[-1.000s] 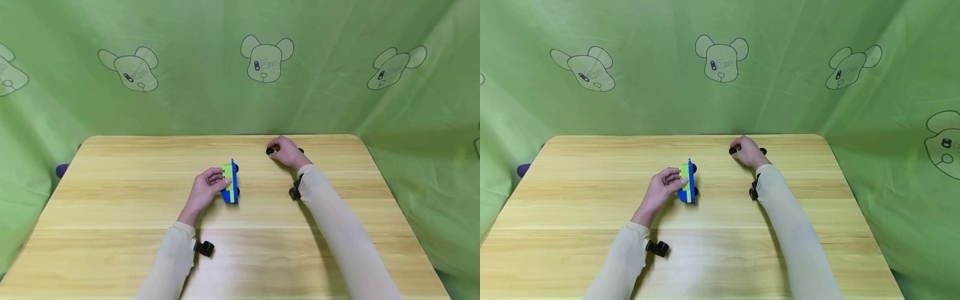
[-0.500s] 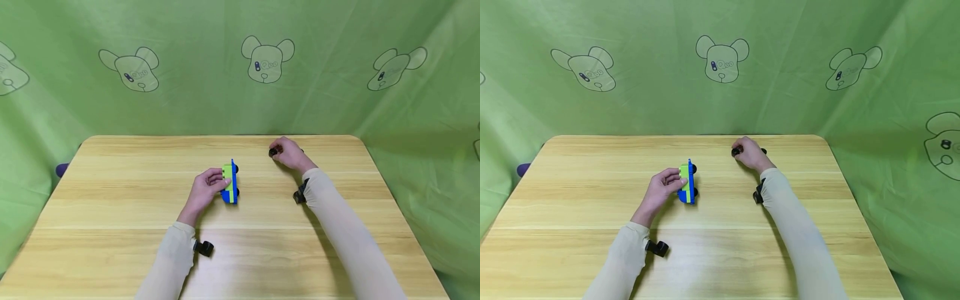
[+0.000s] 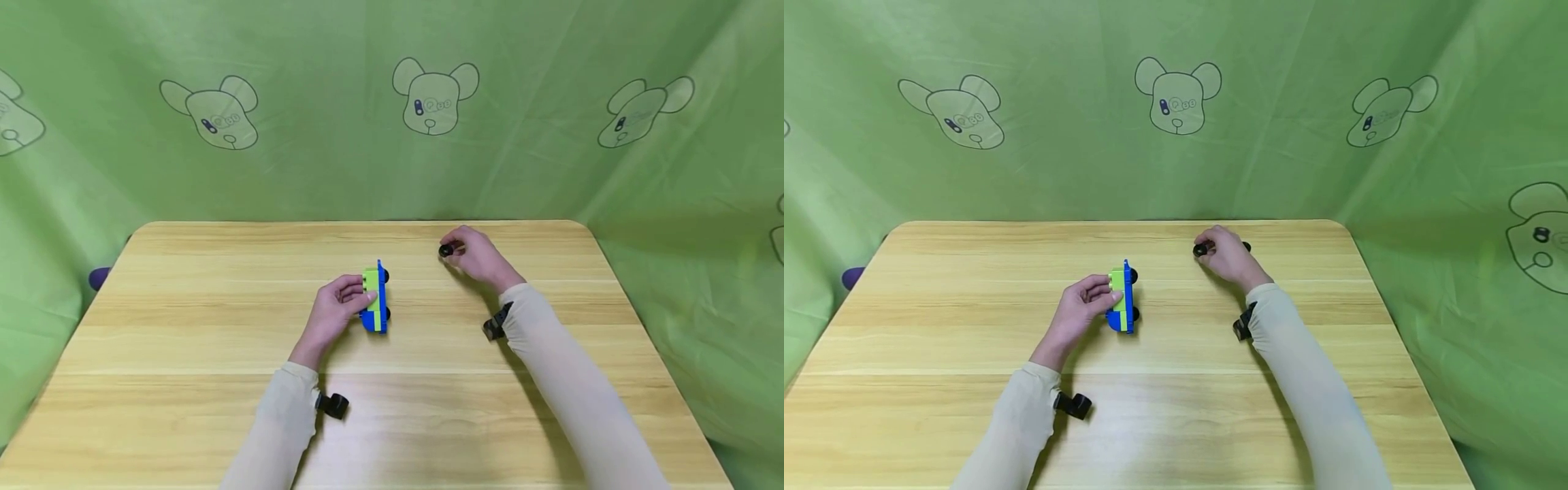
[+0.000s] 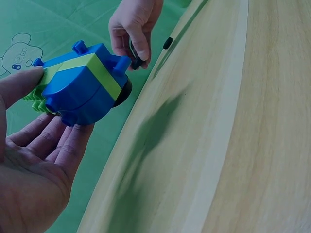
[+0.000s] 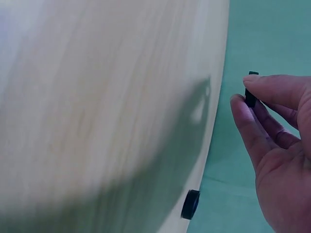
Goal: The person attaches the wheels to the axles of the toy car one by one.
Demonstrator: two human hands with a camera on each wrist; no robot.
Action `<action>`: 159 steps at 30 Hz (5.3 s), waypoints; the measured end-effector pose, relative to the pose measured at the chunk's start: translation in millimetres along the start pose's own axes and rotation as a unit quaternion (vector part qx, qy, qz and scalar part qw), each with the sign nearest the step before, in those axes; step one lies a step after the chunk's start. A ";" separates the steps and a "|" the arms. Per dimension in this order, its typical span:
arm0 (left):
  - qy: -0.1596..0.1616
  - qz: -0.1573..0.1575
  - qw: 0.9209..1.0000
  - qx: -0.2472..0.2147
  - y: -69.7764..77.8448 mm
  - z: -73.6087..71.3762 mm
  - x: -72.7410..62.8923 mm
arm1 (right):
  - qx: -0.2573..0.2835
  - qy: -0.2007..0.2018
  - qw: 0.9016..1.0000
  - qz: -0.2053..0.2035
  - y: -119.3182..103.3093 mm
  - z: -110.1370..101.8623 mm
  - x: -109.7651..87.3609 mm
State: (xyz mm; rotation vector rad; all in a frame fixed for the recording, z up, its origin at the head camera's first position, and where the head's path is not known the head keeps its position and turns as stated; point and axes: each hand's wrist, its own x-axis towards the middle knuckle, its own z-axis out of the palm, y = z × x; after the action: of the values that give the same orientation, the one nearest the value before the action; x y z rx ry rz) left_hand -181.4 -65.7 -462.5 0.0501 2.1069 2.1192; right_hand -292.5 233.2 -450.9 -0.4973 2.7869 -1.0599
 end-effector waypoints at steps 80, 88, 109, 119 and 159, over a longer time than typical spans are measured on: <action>-0.013 -0.016 1.000 -0.006 -3.3 1.6 2.0 | 0.074 0.052 0.979 -0.182 -110.9 42.3 -75.5; -0.023 -0.013 1.000 -0.013 -2.4 1.7 2.7 | 0.075 0.071 0.976 -0.194 -117.5 51.5 -70.0; -0.043 -0.001 0.999 -0.015 -0.2 5.0 1.5 | 0.051 0.076 0.977 -0.192 -120.2 59.7 -68.9; -0.036 -0.003 0.999 0.001 1.8 8.7 0.9 | 0.067 0.077 0.975 -0.196 -119.0 64.0 -69.1; -0.018 0.005 1.000 -0.022 3.2 9.3 0.0 | 0.285 0.021 0.958 0.003 -128.3 67.8 -71.1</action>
State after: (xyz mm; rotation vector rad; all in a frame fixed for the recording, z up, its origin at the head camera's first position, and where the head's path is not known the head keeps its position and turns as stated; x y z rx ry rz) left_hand -180.5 -56.6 -459.2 0.0942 2.0432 2.1538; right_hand -177.1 125.4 -416.8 -0.3890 2.3369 -1.7931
